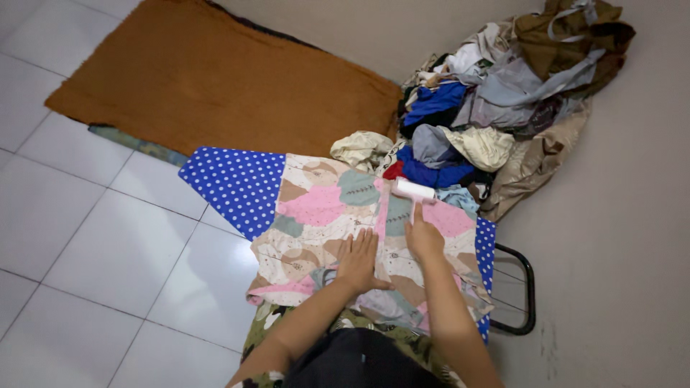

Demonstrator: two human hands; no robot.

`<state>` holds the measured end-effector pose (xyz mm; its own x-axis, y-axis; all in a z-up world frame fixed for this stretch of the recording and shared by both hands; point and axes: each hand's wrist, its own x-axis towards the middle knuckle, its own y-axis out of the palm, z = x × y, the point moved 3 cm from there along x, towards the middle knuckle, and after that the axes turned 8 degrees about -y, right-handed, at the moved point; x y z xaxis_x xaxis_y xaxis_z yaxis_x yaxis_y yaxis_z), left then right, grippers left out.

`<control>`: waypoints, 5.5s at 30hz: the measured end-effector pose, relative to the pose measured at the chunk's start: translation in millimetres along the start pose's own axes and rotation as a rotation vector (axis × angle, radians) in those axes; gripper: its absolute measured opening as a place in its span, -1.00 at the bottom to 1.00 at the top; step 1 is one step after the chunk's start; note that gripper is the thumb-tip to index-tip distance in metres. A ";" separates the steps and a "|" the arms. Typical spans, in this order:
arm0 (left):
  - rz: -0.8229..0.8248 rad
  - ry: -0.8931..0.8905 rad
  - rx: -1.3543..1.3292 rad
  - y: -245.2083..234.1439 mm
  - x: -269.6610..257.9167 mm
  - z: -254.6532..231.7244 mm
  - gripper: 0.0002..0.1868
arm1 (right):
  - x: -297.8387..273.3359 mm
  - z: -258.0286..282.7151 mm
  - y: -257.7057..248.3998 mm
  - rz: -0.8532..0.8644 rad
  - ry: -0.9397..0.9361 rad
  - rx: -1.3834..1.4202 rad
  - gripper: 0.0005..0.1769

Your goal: The person uses a lint roller on a patterned cloth laid on a blue polka-dotted ironing board, repeatedly rolling over the surface. The person then picks up a blue t-shirt, places it on the board, and continues rolling the lint roller over the t-shirt.

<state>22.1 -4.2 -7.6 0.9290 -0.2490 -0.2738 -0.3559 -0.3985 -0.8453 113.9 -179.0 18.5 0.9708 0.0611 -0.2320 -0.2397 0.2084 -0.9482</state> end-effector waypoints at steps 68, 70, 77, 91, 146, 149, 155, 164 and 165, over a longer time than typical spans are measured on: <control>-0.235 0.103 -0.141 31.8 -1.1 -0.9 -0.26 | -34.6 -127.1 -8.6 -0.183 0.229 0.136 -0.27; -0.329 0.033 -0.278 23.6 1.4 8.4 -0.33 | -62.6 -126.6 -11.3 -0.133 0.220 0.143 -0.28; -0.523 -0.071 -0.376 22.4 9.6 18.5 -0.51 | -179.7 -170.8 -31.9 -0.294 0.101 0.419 -0.40; -0.858 -0.561 -0.303 -36.8 13.8 171.7 -0.46 | -64.1 -145.9 18.0 -0.878 0.294 1.078 -0.61; -0.134 -0.461 -0.928 -58.8 -35.2 245.1 -0.71 | -260.8 -221.2 57.3 -0.842 0.555 0.888 -0.67; -0.013 -0.542 -0.785 -68.2 -96.3 260.8 -0.63 | -277.3 -221.2 72.9 -0.760 0.505 0.767 -0.63; -0.266 -0.554 -0.036 -70.2 -105.0 248.2 -0.34 | -272.6 -186.1 43.2 -0.765 0.368 0.351 -0.66; -0.046 0.063 -0.132 21.8 30.3 0.6 -0.59 | -205.9 -70.2 -46.1 -0.368 0.216 0.283 -0.35; -0.035 0.110 -0.066 23.1 26.1 -11.8 -0.31 | -207.7 -60.9 -46.9 -0.313 0.208 0.242 -0.39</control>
<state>37.0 -30.3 -28.8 0.9255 -0.3276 -0.1900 -0.3330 -0.4650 -0.8203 -75.9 -260.9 97.9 0.9724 -0.2334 -0.0035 0.0949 0.4092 -0.9075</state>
